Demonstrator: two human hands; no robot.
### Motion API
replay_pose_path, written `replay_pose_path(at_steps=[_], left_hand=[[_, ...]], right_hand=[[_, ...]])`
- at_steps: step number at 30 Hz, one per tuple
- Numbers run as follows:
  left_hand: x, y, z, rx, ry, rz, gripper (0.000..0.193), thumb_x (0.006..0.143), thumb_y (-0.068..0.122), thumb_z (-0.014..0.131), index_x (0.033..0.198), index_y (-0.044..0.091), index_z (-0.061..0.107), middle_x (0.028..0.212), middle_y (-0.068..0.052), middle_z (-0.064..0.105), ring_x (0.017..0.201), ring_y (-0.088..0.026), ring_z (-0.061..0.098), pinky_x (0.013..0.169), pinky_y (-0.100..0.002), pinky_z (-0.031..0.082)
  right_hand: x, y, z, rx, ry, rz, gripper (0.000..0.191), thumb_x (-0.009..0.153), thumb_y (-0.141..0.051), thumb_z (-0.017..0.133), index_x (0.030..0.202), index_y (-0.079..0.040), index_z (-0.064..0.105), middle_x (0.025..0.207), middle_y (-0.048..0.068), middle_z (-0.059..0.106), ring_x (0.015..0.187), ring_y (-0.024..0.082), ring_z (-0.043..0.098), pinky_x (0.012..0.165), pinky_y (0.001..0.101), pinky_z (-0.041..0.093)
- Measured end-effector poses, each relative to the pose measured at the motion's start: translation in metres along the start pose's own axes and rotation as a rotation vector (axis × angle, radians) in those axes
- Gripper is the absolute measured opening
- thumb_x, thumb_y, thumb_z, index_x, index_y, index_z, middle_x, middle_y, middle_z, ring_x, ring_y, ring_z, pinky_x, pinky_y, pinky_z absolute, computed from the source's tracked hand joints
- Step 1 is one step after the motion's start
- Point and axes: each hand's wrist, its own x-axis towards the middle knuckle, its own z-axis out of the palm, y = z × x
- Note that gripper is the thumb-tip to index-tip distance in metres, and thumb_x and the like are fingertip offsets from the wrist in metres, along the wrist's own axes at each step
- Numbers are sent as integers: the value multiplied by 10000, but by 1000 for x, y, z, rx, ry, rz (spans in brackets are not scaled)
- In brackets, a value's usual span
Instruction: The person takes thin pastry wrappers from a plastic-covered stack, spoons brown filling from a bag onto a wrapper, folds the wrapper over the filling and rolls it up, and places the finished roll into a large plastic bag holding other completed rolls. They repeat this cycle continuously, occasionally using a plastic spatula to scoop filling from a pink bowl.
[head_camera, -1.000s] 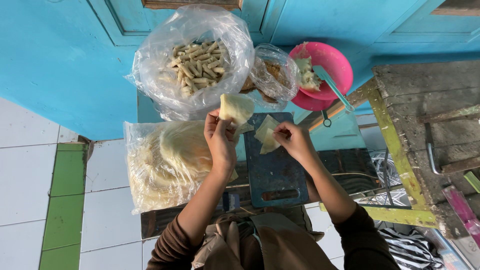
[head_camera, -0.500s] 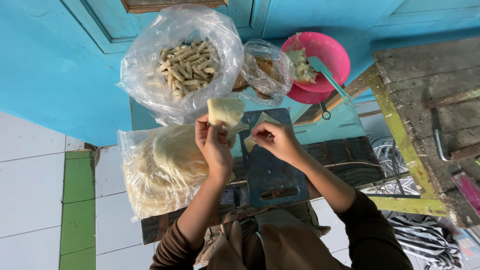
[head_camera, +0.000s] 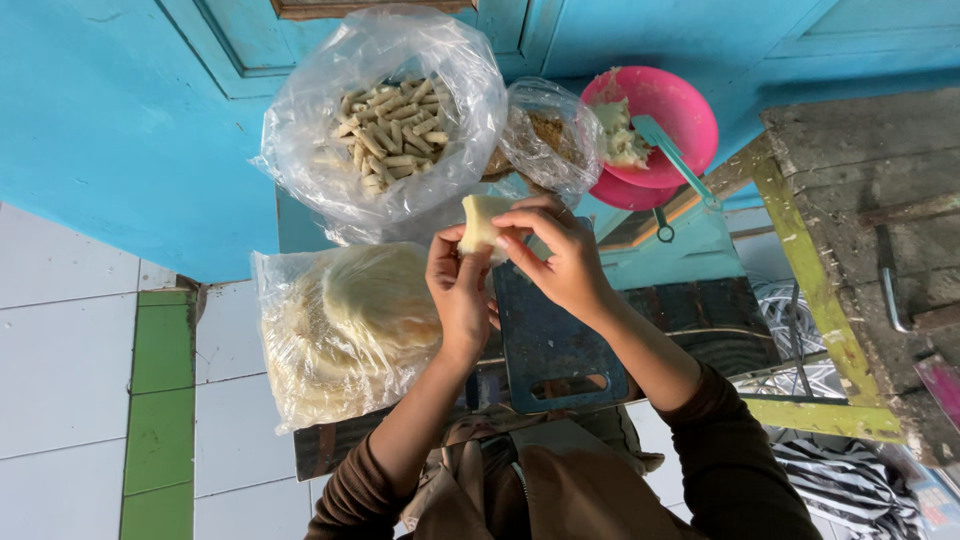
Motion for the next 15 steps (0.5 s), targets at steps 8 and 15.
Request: replay_pose_path(at_steps=[8,15], left_hand=[[-5,-9,-1,372,-235,-124,182,986,125,719,1064,-38,739,937,11,716,841,-44,618,763,-219,510],[-13,-10,1,487,-369,-149,203,969,132,751,1060,-45,711,929,-11,713,834,-46,634,724,-222,531]], right_hand=[[-31,-17,-32,-137,29,92,227,898,2,786,1108,-25,703,1113,101,735,1018,221,742,820,308,582],[-68,-17,-22,-30,173,261,192,934,12,752,1118,3,697,1097,103,760,971,163,754,848,273,593]])
